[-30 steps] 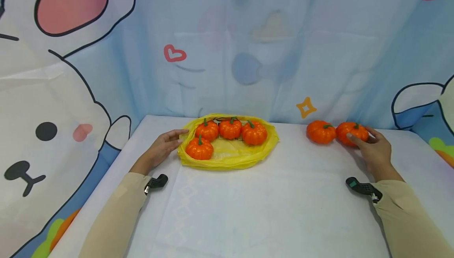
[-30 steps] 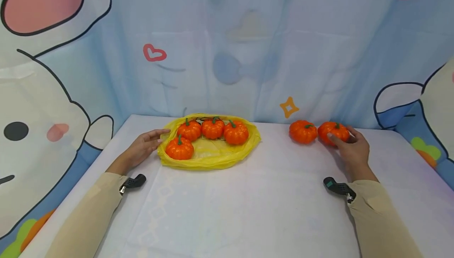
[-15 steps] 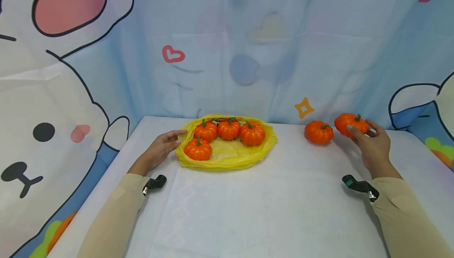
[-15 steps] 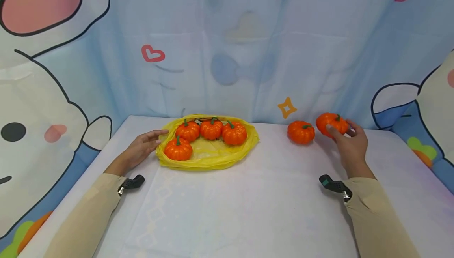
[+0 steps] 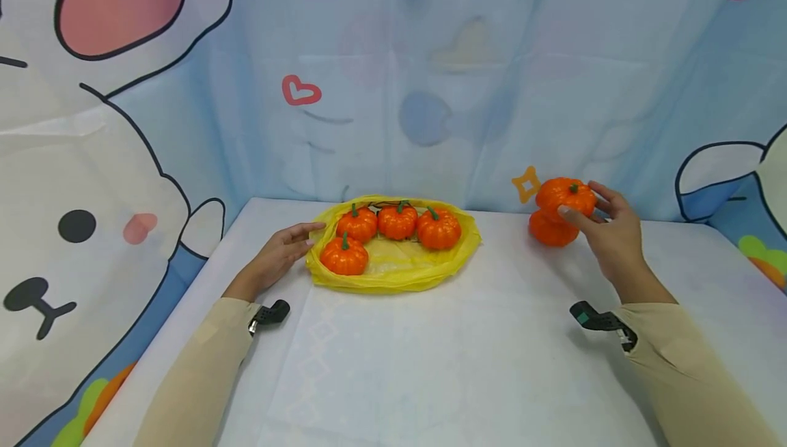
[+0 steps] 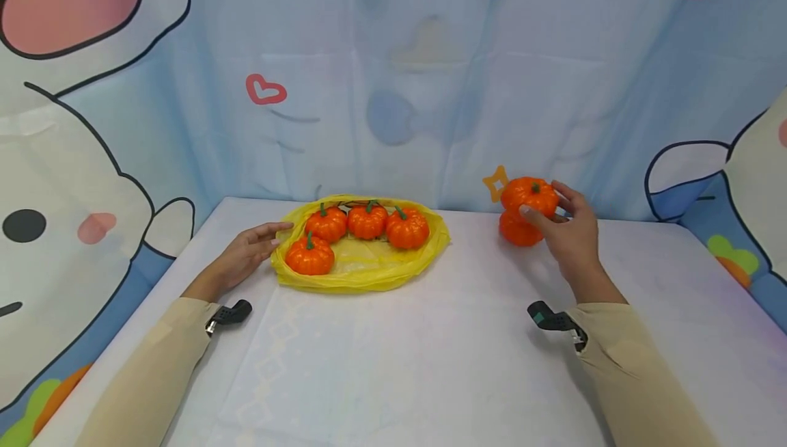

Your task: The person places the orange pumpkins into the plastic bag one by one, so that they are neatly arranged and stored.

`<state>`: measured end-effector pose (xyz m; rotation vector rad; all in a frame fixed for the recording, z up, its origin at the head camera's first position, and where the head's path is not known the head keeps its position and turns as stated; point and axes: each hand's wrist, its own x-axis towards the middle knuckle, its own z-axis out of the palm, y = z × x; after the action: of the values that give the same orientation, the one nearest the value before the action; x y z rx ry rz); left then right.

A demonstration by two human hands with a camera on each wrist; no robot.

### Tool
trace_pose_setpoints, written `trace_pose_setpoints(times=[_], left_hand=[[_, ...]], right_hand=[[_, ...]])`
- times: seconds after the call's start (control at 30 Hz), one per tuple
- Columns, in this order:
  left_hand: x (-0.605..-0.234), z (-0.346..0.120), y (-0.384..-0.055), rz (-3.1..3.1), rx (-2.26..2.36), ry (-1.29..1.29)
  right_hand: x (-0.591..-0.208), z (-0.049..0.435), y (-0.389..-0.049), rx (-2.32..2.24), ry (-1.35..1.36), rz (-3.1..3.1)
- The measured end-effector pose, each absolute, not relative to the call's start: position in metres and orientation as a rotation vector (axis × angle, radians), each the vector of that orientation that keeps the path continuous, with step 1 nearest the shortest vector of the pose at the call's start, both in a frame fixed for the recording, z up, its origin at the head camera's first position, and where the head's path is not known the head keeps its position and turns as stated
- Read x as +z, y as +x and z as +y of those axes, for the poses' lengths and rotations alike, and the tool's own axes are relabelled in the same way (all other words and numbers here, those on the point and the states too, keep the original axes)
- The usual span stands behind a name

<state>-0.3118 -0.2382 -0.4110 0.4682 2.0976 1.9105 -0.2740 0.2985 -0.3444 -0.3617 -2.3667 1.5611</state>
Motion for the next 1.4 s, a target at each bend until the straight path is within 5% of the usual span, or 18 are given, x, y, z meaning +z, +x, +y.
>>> trace_pose_setpoints(times=[0.67, 1.4], left_hand=[[-0.412, -0.240, -0.312, 2.116, 1.894, 0.442], [-0.409, -0.238, -0.311, 2.128, 1.883, 0.432]], right_hand=[[-0.360, 0.137, -0.265, 1.593, 0.451, -2.668], [-0.388, 0.082, -0.283, 1.610, 0.487, -2.783]])
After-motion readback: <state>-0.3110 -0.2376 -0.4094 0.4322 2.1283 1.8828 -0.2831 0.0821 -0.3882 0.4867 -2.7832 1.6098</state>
